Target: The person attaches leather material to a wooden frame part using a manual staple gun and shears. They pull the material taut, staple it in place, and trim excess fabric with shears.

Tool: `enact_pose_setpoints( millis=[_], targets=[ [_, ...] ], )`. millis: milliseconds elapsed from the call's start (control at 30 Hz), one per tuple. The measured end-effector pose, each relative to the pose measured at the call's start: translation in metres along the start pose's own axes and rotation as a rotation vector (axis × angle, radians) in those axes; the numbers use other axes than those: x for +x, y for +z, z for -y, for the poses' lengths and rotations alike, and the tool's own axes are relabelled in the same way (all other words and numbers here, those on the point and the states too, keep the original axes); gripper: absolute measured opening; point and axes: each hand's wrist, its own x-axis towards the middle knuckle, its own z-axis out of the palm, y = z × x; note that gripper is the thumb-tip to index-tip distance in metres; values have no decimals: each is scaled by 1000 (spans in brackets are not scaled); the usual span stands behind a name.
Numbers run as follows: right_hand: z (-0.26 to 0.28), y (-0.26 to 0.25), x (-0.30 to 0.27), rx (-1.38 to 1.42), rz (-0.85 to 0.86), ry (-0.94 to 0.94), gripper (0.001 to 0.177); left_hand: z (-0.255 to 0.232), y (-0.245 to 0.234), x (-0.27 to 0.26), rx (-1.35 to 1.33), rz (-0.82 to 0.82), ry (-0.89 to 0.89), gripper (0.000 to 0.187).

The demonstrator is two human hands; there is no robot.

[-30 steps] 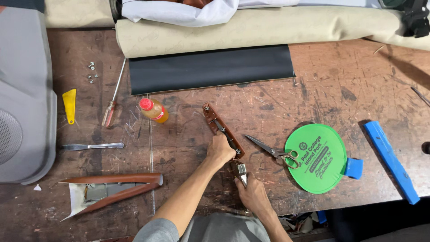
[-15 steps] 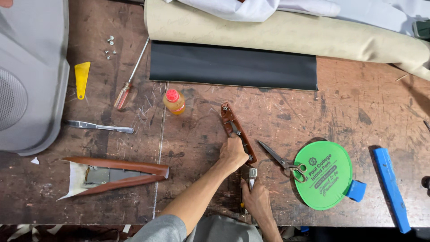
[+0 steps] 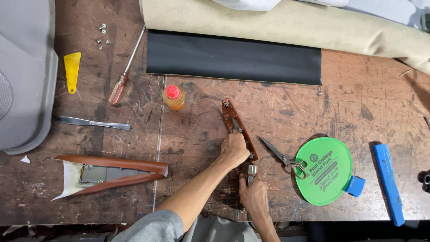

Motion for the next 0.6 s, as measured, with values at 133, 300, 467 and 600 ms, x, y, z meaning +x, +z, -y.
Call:
enact_pose_setpoints(
  millis=[133,300,467,600],
  targets=[
    [-1,8,1,-22,-47,18,36,0,2,1,-16,4,-14,50],
    [2,17,2,90,-189,-76,34,0,-2,-1,-26,-47,13,54],
    [3,-7,-12,-31,24,158,41,0,-5,-4,-26,-1,15,51],
    [-29,-32,-40,-44,-29,72,42,2,3,1,-55,-39,-34,58]
  ],
)
